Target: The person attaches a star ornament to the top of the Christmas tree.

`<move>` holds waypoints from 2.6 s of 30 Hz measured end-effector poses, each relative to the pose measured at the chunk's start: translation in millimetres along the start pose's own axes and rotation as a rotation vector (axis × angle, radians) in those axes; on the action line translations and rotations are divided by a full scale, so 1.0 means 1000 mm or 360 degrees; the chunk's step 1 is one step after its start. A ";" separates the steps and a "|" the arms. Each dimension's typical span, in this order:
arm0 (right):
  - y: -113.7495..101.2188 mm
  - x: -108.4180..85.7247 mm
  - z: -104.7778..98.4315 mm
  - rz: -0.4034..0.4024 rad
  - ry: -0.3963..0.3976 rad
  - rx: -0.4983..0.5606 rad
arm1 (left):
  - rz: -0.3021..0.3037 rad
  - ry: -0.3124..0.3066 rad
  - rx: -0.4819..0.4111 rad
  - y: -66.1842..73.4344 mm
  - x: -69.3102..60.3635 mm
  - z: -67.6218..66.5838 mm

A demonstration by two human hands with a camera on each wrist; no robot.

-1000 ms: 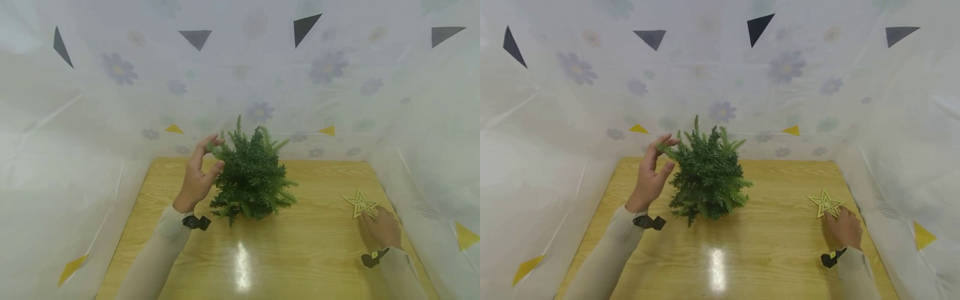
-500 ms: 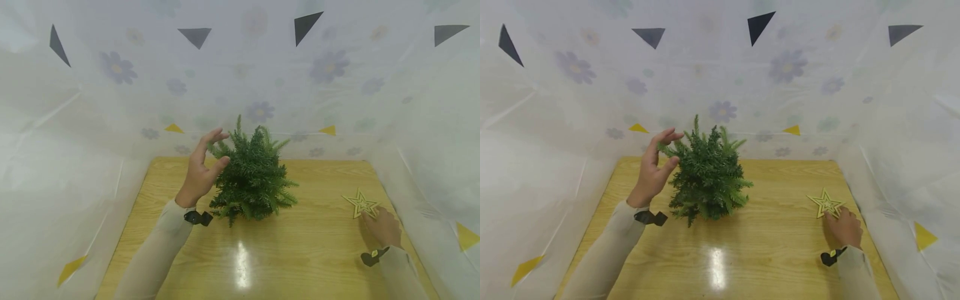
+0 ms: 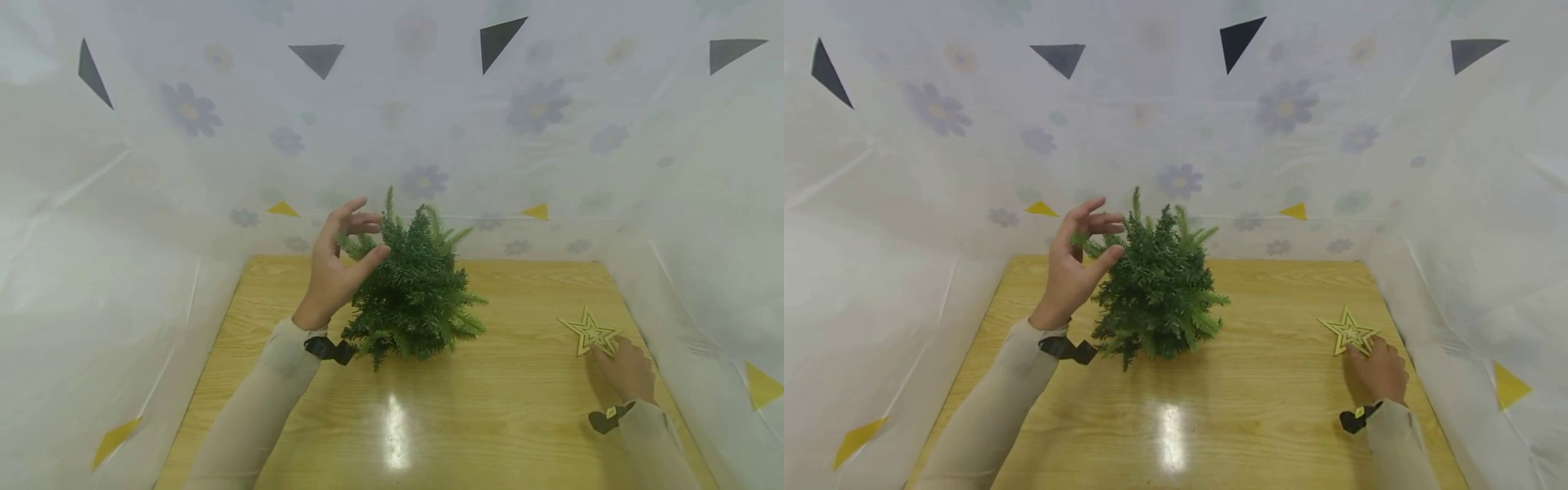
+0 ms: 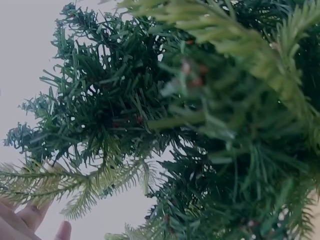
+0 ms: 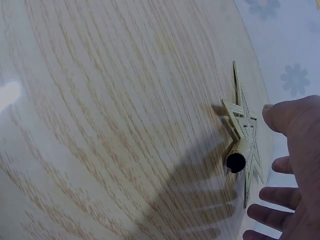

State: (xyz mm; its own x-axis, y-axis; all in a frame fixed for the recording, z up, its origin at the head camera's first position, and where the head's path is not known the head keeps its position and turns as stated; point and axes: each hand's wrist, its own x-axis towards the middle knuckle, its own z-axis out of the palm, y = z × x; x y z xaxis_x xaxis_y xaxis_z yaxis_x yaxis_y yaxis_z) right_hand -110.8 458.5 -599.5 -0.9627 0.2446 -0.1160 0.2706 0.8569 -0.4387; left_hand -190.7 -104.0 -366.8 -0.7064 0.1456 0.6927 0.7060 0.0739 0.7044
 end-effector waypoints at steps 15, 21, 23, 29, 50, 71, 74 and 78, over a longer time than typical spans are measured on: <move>0.004 0.000 0.002 -0.0003 0.0031 -0.0009 | -0.0116 -0.0048 -0.0117 0.004 0.012 0.001; 0.004 -0.001 0.003 0.0033 0.0004 0.0014 | -0.0136 -0.0125 -0.0104 0.002 0.014 0.003; 0.002 -0.002 0.003 0.0047 -0.0013 0.0016 | -0.0120 -0.0123 -0.0074 0.003 0.014 0.004; -0.002 -0.005 0.002 0.0072 -0.0035 0.0029 | -0.0112 -0.0134 -0.0046 0.004 0.014 0.007; -0.010 -0.007 0.004 0.0115 0.0020 0.0040 | -0.0199 -0.0170 -0.0035 0.008 0.012 0.003; 0.005 0.002 0.004 0.0157 -0.0003 0.0058 | -0.0064 -0.0095 0.0152 0.044 0.014 0.006; 0.008 0.005 0.005 0.0149 0.0002 0.0096 | -0.0052 -0.0091 0.0162 0.039 0.014 0.006; 0.003 0.001 0.002 0.0147 -0.0047 0.0242 | -0.0020 -0.0091 0.0162 0.020 0.011 0.005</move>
State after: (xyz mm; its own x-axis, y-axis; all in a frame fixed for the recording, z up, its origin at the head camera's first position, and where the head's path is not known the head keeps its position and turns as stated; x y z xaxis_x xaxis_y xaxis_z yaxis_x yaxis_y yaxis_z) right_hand -111.4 460.0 -602.8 -0.9343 0.3035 -0.1871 0.3555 0.7524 -0.5545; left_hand -184.3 -96.4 -346.1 -0.7132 0.1999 0.6718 0.7007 0.1754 0.6916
